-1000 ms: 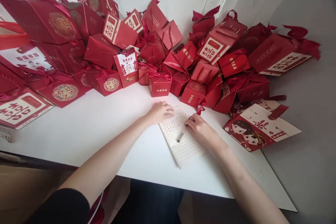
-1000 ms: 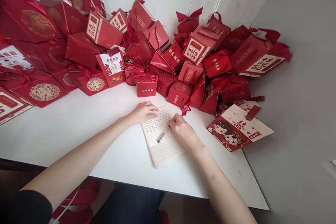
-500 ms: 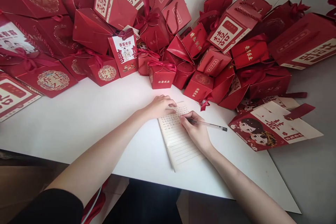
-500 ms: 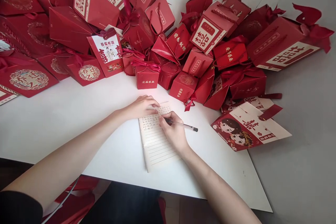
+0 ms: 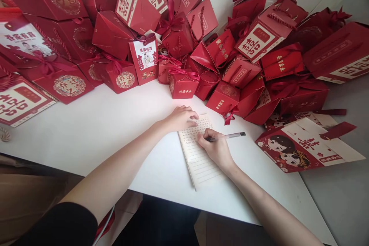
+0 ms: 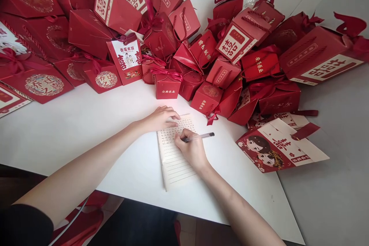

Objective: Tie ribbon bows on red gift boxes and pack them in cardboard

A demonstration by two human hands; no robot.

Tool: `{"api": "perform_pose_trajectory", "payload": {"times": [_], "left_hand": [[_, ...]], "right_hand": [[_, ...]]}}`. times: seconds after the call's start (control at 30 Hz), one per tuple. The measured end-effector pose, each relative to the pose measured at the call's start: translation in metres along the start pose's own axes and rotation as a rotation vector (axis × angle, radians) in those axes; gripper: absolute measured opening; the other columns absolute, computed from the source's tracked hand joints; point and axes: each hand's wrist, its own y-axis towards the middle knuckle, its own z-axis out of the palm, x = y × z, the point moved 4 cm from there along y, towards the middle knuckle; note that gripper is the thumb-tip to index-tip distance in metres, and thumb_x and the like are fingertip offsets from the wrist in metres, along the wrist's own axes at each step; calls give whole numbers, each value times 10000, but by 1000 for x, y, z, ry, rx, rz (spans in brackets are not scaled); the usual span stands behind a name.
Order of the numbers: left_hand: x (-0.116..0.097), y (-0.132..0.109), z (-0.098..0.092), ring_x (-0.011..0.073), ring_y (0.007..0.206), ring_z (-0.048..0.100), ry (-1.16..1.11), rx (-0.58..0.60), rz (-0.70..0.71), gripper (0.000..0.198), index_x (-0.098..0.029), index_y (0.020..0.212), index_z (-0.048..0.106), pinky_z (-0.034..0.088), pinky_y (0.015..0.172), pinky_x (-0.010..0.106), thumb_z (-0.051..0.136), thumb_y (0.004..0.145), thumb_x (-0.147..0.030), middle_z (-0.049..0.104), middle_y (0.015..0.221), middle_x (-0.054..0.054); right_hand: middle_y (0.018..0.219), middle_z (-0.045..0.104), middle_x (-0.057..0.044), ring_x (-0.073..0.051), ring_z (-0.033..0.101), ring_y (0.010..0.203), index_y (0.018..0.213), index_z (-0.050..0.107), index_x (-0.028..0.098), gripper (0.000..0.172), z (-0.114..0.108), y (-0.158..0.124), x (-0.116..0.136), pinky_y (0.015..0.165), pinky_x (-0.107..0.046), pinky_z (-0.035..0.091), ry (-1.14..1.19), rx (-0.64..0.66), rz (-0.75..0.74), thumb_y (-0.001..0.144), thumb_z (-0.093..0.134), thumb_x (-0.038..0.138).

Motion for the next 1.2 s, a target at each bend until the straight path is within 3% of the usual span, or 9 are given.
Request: {"api": "perform_pose_trajectory", "payload": {"times": [0.6, 0.73, 0.83, 0.9, 1.0, 1.13, 1.2], "left_hand": [[-2, -2, -1, 199, 961, 508, -4, -8, 2, 235, -235, 954, 627, 339, 874, 336, 587, 771, -376, 611, 978, 13], [-1, -2, -1, 202, 953, 524, 0, -13, 5, 228, -228, 944, 633, 352, 873, 352, 592, 767, -366, 619, 946, 17], [-3, -4, -3, 211, 927, 555, 12, -32, 31, 230, -222, 936, 643, 379, 865, 369, 597, 761, -364, 633, 931, 31], [-6, -7, -6, 210, 902, 576, 20, -51, 59, 227, -220, 933, 649, 407, 852, 359, 599, 757, -354, 646, 926, 42], [-8, -13, -7, 171, 849, 606, 122, -79, 61, 209, -249, 930, 646, 458, 818, 304, 609, 742, -333, 670, 899, 23], [-3, -21, -13, 142, 899, 608, 135, -224, -56, 236, -302, 1004, 614, 493, 829, 288, 473, 816, -325, 674, 957, 37], [1, -28, -20, 168, 990, 581, 189, -319, -141, 300, -311, 1087, 574, 488, 853, 337, 411, 836, -282, 642, 1049, 76]], "right_hand": [[459, 366, 65, -87, 312, 473, 513, 308, 200, 326, -1, -1, -1, 485, -230, 276, -48, -44, -15, 752, 519, 270], [450, 400, 57, -82, 327, 440, 507, 342, 198, 362, -3, 0, 0, 460, -228, 286, 68, -64, 25, 768, 543, 350], [441, 391, 68, -81, 317, 380, 563, 384, 205, 351, -16, 3, -4, 412, -226, 296, 158, -155, 29, 784, 528, 437], [477, 445, 55, -105, 401, 404, 656, 469, 202, 273, -31, 8, -8, 442, -239, 364, 76, -199, -71, 775, 537, 439], [782, 624, -46, -193, 599, 697, 803, 576, 198, 194, -54, 19, -20, 637, -300, 477, -188, -196, -319, 759, 530, 381], [1038, 614, -61, -210, 597, 957, 988, 606, 258, 276, -67, 33, -45, 790, -307, 489, -458, -95, -551, 800, 405, 241], [1086, 606, -64, -206, 595, 987, 1124, 546, 267, 350, -71, 35, -49, 797, -300, 499, -503, -172, -617, 817, 383, 233]]}}
